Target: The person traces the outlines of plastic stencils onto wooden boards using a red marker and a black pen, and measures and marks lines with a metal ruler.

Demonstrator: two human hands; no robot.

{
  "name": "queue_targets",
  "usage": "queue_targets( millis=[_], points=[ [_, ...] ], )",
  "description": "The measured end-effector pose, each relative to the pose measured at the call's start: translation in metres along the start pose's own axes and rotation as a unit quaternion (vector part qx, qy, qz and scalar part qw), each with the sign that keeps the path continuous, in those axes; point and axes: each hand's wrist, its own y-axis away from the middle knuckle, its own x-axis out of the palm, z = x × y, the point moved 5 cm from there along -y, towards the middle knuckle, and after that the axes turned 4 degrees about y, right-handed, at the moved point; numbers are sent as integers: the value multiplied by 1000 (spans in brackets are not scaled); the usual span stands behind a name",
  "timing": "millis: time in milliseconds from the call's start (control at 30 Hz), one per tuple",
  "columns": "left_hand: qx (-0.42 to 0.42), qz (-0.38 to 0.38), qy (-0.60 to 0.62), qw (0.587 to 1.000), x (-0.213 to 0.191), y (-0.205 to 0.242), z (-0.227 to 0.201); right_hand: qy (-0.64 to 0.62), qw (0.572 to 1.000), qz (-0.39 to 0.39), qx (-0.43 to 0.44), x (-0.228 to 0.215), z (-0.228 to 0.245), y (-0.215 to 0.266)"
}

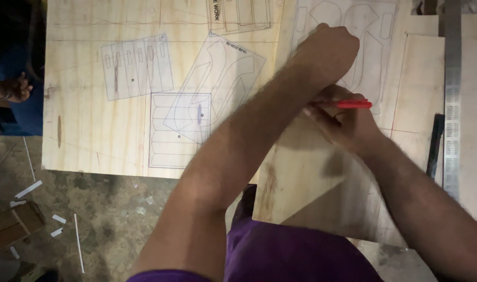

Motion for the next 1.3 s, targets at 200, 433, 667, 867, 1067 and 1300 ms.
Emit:
queue_targets(
  millis=[200, 433, 667, 867, 1067, 1300],
  points=[
    [4, 25, -26, 999, 3, -4, 0, 31, 999, -7, -41, 1, 10, -5],
    [-16, 42, -29, 999, -7, 3, -2, -23, 999, -2, -31, -4, -5, 5],
    [9, 53, -58, 997, 3, 3, -8, -53, 994, -5, 99, -48, -37, 31],
    [40, 4, -43, 998, 11, 3, -4, -10, 999, 3, 34, -96, -23, 49],
    [41, 82, -125, 988, 9, 8, -12, 141, 985, -31, 98, -130, -9, 58],
    [-46, 126, -72, 988, -11, 20, -23, -59, 955, -255, 137, -146, -6, 47]
  ],
)
